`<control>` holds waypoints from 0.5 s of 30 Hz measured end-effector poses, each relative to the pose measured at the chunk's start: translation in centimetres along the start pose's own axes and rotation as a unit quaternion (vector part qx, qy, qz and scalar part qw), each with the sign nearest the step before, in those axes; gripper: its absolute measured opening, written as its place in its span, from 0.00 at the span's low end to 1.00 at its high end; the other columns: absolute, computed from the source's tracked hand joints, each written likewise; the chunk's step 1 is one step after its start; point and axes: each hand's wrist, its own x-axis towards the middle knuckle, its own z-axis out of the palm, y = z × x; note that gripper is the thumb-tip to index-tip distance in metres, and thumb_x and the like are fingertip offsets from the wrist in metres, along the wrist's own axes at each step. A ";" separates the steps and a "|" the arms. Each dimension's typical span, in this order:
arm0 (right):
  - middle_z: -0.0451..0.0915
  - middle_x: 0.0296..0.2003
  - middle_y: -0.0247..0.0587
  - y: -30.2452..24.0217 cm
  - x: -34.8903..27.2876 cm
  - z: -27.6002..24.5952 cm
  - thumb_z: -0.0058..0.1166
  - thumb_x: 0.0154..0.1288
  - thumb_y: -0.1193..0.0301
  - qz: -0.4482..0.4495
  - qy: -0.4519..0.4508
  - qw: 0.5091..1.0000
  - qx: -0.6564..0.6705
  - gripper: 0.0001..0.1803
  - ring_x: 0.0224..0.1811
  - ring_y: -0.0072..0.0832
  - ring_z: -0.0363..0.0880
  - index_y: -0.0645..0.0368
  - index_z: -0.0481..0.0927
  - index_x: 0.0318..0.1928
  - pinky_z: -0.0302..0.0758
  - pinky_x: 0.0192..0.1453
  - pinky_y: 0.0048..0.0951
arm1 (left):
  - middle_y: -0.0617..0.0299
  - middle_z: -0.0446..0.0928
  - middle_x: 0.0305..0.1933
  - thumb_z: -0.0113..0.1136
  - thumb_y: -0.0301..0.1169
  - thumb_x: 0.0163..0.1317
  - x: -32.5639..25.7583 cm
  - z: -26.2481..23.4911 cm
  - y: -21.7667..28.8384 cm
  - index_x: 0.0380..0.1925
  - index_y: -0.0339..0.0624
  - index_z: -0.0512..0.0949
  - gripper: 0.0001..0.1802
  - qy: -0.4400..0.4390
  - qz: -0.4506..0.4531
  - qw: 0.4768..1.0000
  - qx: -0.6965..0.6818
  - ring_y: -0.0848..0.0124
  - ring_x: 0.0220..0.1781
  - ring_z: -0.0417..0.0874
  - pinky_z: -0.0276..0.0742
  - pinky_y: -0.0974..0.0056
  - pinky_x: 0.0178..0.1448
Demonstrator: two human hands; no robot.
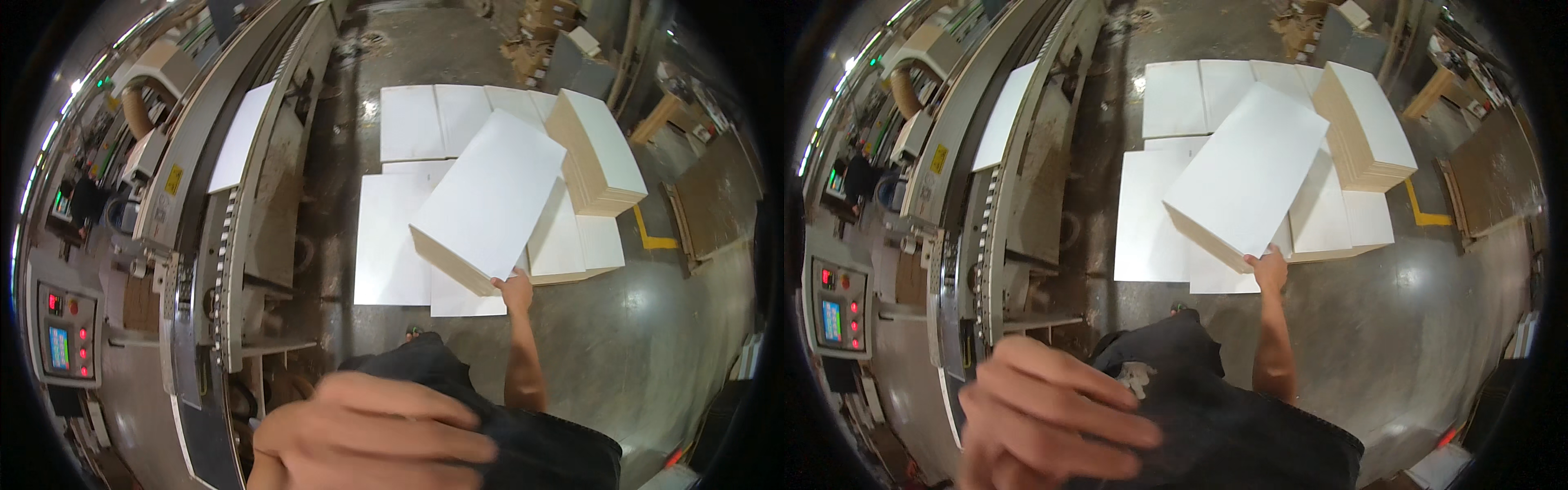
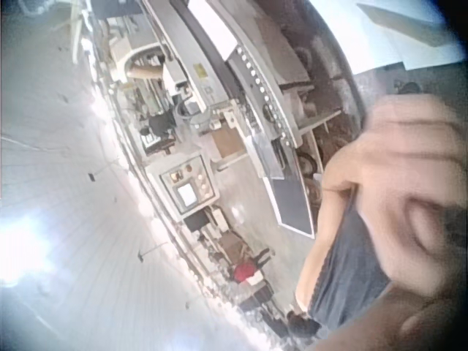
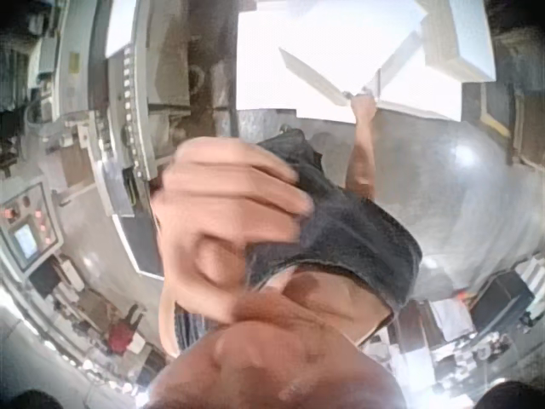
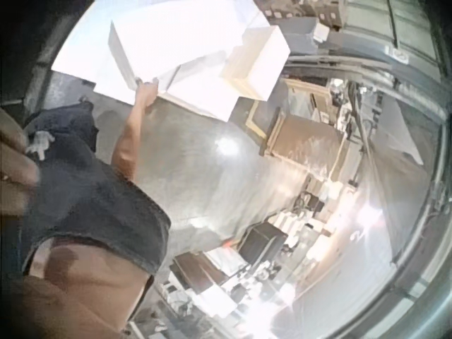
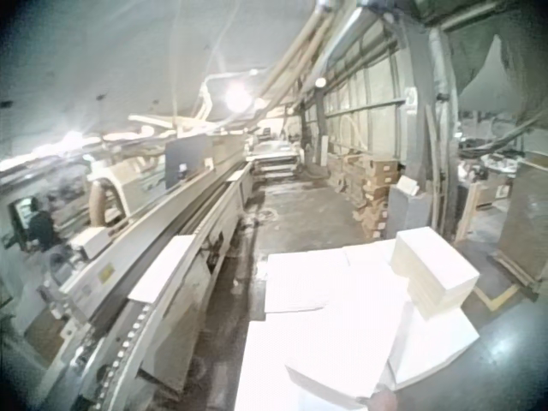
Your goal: The person repeatedly picks up white rectangular panels, places them onto a conveyor belt, and then stacks the processed panels onto a growing pile on the floor.
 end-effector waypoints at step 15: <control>0.84 0.41 0.48 -3.0 -9.2 10.1 0.62 0.63 0.54 -0.185 -0.100 0.964 0.164 0.26 0.42 0.38 0.83 0.60 0.81 0.54 0.78 0.45 0.38 | 0.45 0.68 0.59 0.63 0.50 0.64 -34.5 5.8 -40.5 0.65 0.40 0.60 0.38 0.231 -0.802 0.526 -0.162 0.51 0.53 0.78 0.81 0.41 0.51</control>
